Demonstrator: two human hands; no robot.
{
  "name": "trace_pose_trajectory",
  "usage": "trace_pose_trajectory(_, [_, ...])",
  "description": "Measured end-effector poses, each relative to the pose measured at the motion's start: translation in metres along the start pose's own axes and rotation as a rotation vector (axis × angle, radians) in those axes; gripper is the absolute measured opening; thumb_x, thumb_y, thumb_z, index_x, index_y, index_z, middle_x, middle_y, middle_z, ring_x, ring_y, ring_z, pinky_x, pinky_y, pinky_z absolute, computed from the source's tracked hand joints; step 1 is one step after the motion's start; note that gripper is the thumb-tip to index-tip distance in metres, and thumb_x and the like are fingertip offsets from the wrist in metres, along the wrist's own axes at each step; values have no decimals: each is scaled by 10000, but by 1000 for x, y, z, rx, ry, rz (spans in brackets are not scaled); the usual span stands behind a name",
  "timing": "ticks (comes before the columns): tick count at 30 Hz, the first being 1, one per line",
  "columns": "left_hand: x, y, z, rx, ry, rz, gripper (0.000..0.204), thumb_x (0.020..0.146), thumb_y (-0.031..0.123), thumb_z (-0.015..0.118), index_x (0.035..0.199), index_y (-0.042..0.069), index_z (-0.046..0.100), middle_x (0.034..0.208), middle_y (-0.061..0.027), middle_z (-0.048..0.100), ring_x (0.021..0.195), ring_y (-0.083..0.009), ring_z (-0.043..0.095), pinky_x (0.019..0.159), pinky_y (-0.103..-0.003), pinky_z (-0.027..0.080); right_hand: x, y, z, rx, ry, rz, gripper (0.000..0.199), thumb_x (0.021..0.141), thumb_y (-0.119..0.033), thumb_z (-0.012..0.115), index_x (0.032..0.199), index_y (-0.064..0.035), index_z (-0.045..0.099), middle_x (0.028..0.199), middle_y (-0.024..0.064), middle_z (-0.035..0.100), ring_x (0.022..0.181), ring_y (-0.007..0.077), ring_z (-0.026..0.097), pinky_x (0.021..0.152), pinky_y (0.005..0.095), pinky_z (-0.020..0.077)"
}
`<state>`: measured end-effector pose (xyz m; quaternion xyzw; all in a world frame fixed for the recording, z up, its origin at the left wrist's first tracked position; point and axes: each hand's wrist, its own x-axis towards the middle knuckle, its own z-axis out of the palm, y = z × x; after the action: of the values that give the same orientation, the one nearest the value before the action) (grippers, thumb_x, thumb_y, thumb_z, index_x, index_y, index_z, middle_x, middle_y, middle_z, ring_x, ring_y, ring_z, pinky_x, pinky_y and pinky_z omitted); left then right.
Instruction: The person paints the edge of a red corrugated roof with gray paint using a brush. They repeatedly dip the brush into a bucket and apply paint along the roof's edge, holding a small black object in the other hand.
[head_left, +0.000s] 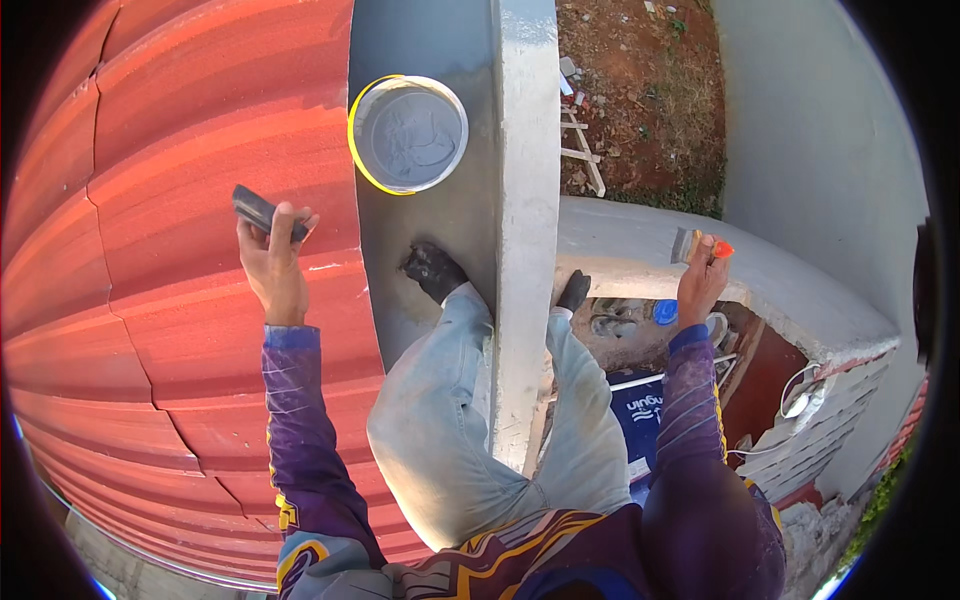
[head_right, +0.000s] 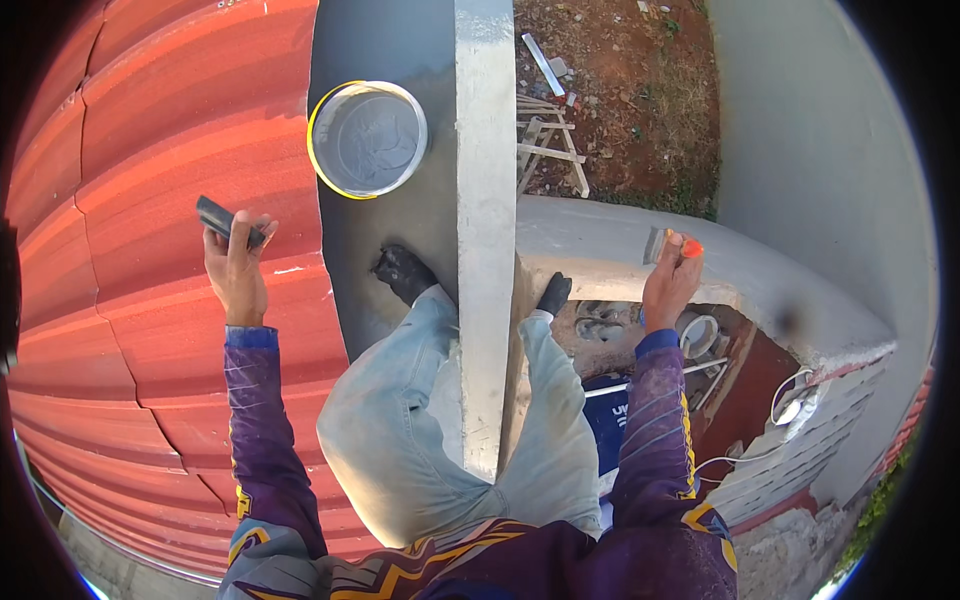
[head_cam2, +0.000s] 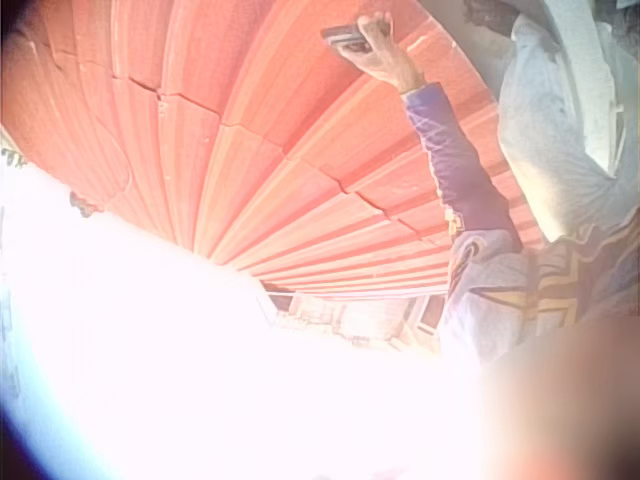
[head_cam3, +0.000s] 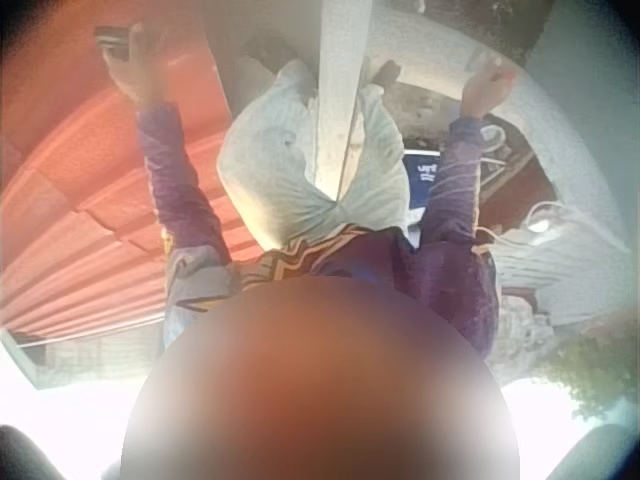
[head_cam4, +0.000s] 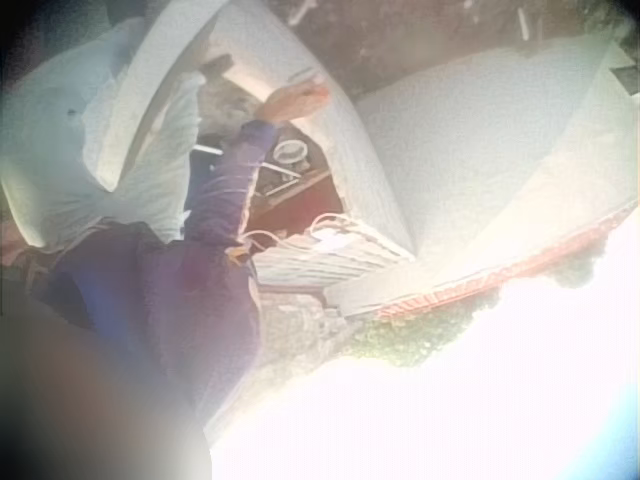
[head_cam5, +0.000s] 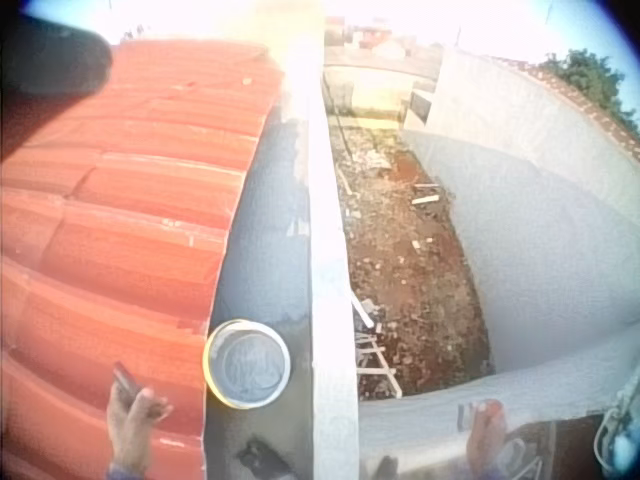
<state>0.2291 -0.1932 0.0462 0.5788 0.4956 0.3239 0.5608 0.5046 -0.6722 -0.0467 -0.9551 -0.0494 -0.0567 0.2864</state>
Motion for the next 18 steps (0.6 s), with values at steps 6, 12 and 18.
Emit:
trace_pose_trajectory(6, [26, -47, 46, 276, -91, -190, 215, 822, 142, 689, 984, 16, 624, 824, -41, 622, 718, -131, 596, 657, -290, 481, -11, 18, -21, 85, -154, 61, 383, 1106, -377, 548, 1156, -17, 669, 1016, 116, 652, 906, 225, 594, 837, 370, 481])
trace_pose_trajectory(12, [24, -60, 81, 348, -300, -244, 251, 814, 150, 724, 1021, 11, 698, 875, -38, 672, 774, -128, 615, 714, -303, 500, -23, 42, -23, 118, -252, 113, 338, 1107, -346, 558, 1159, -30, 666, 1036, 100, 658, 913, 201, 592, 830, 359, 485])
trace_pose_trajectory(18, [11, -73, 101, 299, -243, -24, 319, 783, 169, 765, 1049, 17, 678, 886, -43, 692, 809, -154, 635, 774, -325, 519, -41, 51, -25, 179, -352, 120, 324, 1111, -347, 557, 1158, -43, 658, 977, 55, 632, 863, 155, 571, 785, 321, 474])
